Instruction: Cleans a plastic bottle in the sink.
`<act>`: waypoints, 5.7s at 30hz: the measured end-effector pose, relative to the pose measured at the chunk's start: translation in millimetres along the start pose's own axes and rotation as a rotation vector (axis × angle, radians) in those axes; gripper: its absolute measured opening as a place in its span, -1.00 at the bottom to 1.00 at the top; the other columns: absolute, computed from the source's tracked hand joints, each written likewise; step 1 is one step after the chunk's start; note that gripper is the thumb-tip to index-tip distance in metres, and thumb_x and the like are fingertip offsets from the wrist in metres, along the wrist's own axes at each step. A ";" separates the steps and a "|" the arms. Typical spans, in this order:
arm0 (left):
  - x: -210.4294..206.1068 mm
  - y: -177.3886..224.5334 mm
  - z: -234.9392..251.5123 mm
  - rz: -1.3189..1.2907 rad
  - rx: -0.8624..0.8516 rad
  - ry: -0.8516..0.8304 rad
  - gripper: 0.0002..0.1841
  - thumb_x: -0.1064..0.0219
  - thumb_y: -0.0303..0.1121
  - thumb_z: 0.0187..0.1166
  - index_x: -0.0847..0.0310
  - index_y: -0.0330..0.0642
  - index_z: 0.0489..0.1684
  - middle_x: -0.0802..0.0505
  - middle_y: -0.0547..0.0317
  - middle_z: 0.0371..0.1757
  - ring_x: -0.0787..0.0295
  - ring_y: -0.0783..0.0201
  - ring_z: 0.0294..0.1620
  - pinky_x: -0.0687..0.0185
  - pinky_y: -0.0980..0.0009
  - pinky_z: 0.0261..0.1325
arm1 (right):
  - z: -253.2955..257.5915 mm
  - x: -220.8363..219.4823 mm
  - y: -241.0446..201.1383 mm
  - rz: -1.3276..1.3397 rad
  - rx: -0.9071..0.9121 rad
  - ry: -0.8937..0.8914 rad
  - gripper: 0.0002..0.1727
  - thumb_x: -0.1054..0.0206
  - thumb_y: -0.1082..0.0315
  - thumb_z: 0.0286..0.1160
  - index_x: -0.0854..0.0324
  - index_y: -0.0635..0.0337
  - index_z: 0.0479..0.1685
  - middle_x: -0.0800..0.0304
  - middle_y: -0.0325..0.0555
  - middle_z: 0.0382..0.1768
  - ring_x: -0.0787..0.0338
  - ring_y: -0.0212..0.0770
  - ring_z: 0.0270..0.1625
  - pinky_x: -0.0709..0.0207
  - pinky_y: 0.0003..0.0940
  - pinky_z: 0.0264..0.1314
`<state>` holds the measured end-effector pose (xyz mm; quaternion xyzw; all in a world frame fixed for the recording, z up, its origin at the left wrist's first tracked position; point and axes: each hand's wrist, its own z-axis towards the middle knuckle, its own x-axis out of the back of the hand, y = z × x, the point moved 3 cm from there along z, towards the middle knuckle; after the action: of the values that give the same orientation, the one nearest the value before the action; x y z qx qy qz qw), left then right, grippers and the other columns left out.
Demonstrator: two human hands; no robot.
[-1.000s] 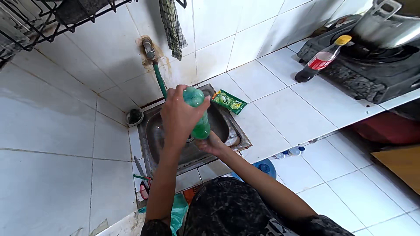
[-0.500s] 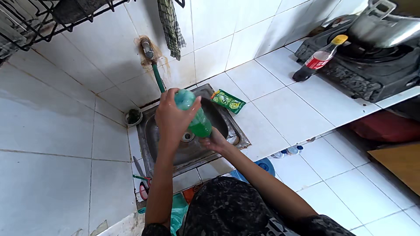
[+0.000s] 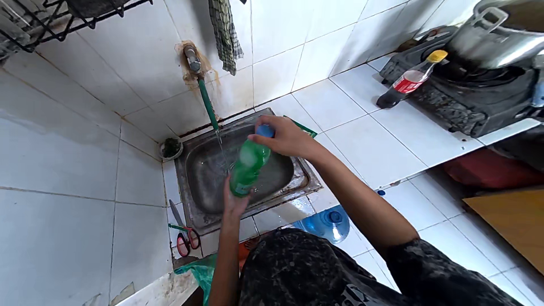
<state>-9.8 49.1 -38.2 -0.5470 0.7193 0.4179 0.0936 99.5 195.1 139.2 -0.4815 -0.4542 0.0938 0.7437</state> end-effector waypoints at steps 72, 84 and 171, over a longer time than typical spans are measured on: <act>-157.4 112.0 -82.0 1.349 -0.989 -0.188 -0.40 -0.44 -0.06 0.59 -0.40 -0.17 0.51 -0.79 -0.19 0.01 -0.79 -0.03 -0.19 -0.72 0.06 -0.22 | -62.6 -154.9 110.0 1.752 -0.740 -0.184 -0.24 0.62 -0.11 0.85 -0.42 0.00 -0.52 -0.31 -0.45 -0.89 -0.30 -0.58 -0.87 -0.18 -0.71 -0.79; -157.9 110.7 -83.8 1.362 -0.981 -0.153 -0.38 -0.42 0.01 0.59 -0.40 -0.14 0.52 -0.79 -0.18 -0.03 -0.79 -0.03 -0.21 -0.70 0.05 -0.27 | -63.6 -152.3 109.7 1.776 -0.771 -0.163 -0.23 0.62 -0.13 0.84 -0.41 0.01 -0.54 -0.30 -0.44 -0.90 -0.30 -0.57 -0.88 -0.18 -0.71 -0.80; -65.4 116.2 -100.5 1.098 -1.027 0.058 -0.40 -0.42 -0.10 0.51 -0.53 -0.29 0.45 -0.77 -0.01 0.11 -0.74 0.36 -0.11 -0.68 0.38 -0.10 | -45.7 -133.7 121.1 1.258 -0.817 -0.022 -0.32 0.52 -0.10 0.91 -0.32 -0.02 -0.55 -0.22 -0.42 -0.86 -0.23 -0.49 -0.82 -0.19 -0.61 -0.70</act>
<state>-52.8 30.7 122.1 -0.0953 0.6054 0.6730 -0.4140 94.4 152.0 -41.7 -0.8870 -0.0996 0.3299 0.3073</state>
